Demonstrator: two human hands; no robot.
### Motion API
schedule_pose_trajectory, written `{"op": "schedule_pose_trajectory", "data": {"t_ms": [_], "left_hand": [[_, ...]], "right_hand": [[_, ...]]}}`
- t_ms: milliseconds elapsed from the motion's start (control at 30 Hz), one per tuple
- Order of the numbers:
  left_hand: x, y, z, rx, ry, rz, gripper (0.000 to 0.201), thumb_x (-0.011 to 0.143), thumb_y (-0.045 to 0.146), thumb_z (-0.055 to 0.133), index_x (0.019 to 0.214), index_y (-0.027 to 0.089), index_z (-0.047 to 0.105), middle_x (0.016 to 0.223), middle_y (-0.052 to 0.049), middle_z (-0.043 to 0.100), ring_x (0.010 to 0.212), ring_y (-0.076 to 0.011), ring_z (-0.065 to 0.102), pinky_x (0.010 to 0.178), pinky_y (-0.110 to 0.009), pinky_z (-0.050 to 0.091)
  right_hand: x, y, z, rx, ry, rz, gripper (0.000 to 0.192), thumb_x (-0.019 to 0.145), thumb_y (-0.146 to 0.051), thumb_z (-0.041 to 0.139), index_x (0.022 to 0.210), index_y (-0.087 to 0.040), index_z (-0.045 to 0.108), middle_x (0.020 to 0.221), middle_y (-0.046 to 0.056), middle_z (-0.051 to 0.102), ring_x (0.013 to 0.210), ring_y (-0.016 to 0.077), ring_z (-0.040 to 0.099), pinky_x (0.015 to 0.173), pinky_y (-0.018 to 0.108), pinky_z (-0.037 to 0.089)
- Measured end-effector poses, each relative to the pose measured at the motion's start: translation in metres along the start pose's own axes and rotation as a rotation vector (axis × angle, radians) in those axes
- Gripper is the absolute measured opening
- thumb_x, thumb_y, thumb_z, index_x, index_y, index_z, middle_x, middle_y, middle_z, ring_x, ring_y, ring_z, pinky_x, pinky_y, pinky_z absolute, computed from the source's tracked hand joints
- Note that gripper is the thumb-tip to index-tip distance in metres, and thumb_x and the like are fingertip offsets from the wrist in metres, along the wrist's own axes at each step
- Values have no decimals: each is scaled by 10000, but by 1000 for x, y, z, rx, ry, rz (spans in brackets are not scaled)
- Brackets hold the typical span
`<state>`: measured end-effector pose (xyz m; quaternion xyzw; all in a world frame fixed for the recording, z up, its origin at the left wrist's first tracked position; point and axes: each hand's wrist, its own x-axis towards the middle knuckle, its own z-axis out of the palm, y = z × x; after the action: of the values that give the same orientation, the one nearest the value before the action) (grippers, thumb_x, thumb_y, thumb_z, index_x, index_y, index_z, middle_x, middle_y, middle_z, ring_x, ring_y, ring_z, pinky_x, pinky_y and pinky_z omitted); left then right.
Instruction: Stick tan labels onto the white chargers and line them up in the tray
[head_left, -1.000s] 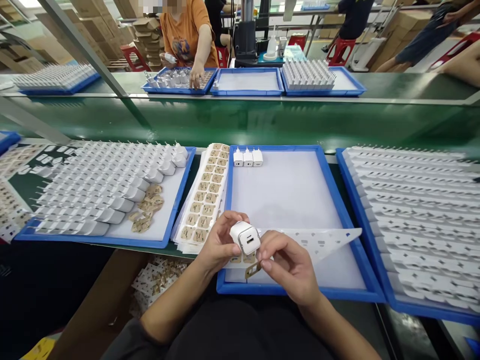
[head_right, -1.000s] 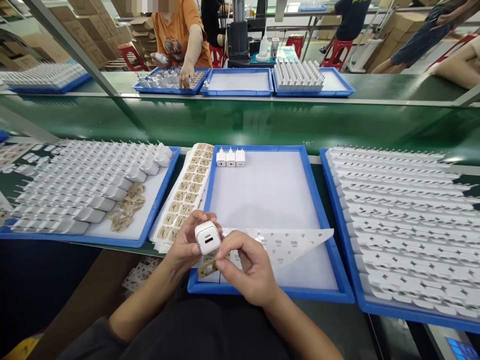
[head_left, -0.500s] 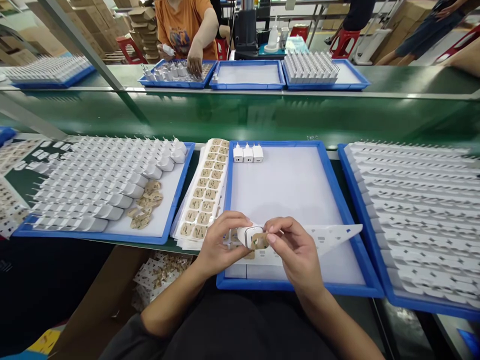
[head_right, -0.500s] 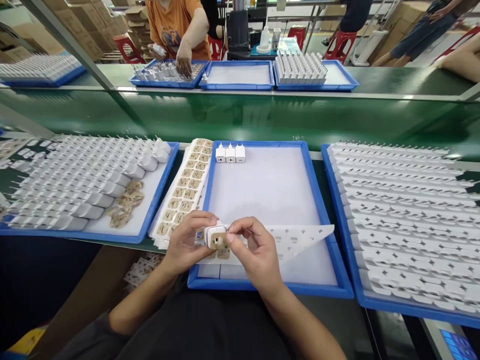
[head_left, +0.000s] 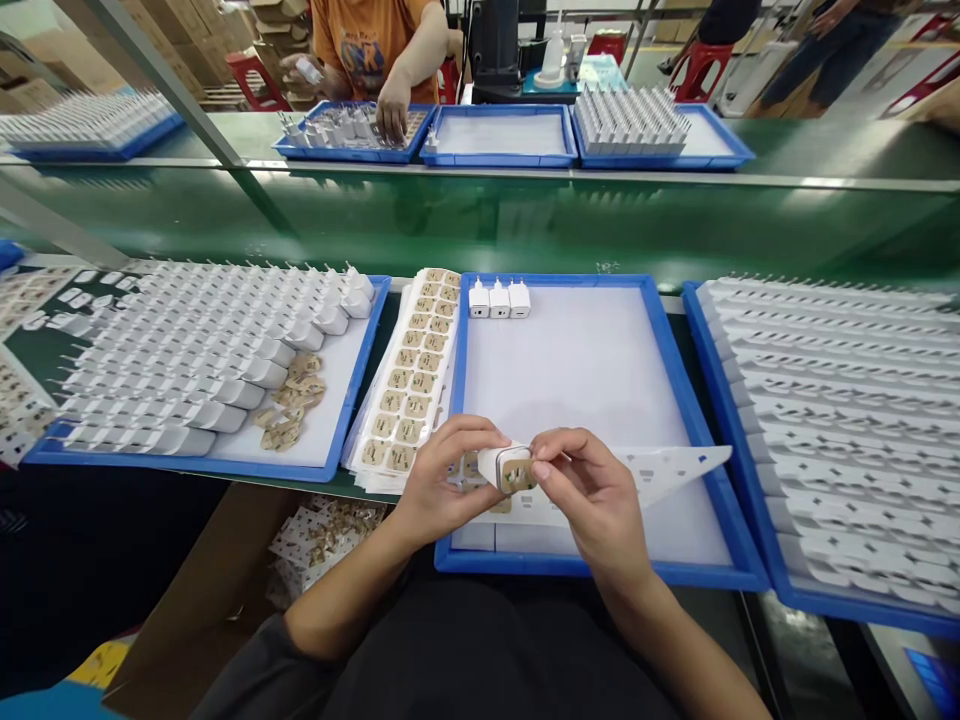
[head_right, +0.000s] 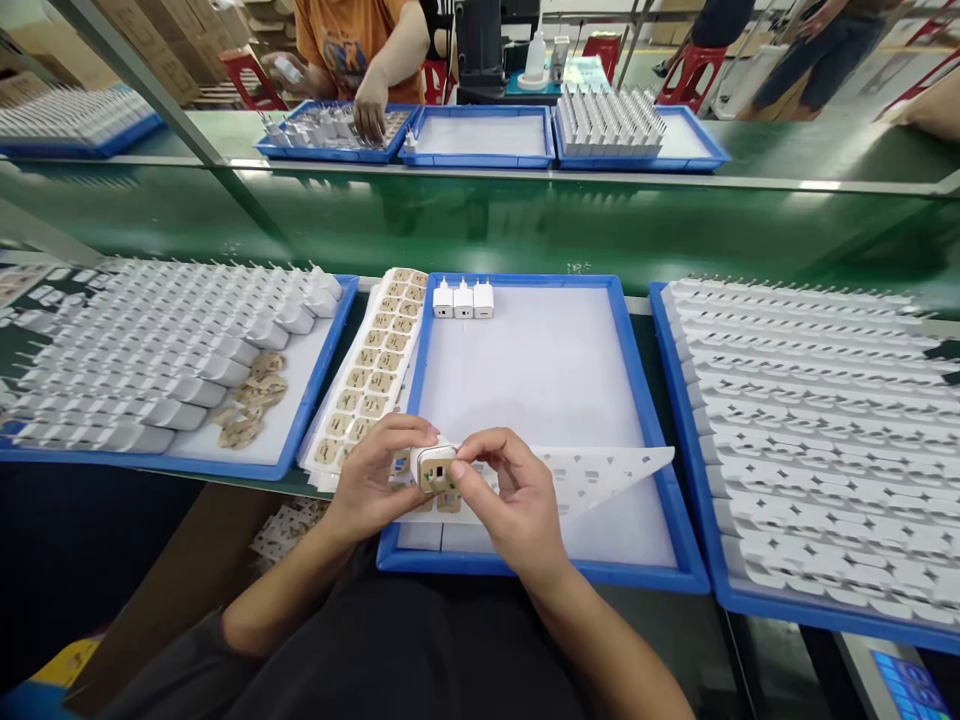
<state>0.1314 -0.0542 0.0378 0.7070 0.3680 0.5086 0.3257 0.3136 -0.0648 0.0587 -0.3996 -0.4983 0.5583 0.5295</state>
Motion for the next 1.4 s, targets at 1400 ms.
{"op": "schedule_pose_trajectory", "data": {"t_ms": [1400], "left_hand": [[-4, -9, 9, 233, 202, 368, 361, 817, 92, 710, 1120, 249, 591, 1054, -31, 623, 1052, -209, 680, 979, -507, 586]], "right_hand": [[7, 20, 14, 169, -46, -51, 141, 894, -215, 642, 942, -289, 752, 1001, 29, 609, 999, 194, 591, 914, 354, 478]]}}
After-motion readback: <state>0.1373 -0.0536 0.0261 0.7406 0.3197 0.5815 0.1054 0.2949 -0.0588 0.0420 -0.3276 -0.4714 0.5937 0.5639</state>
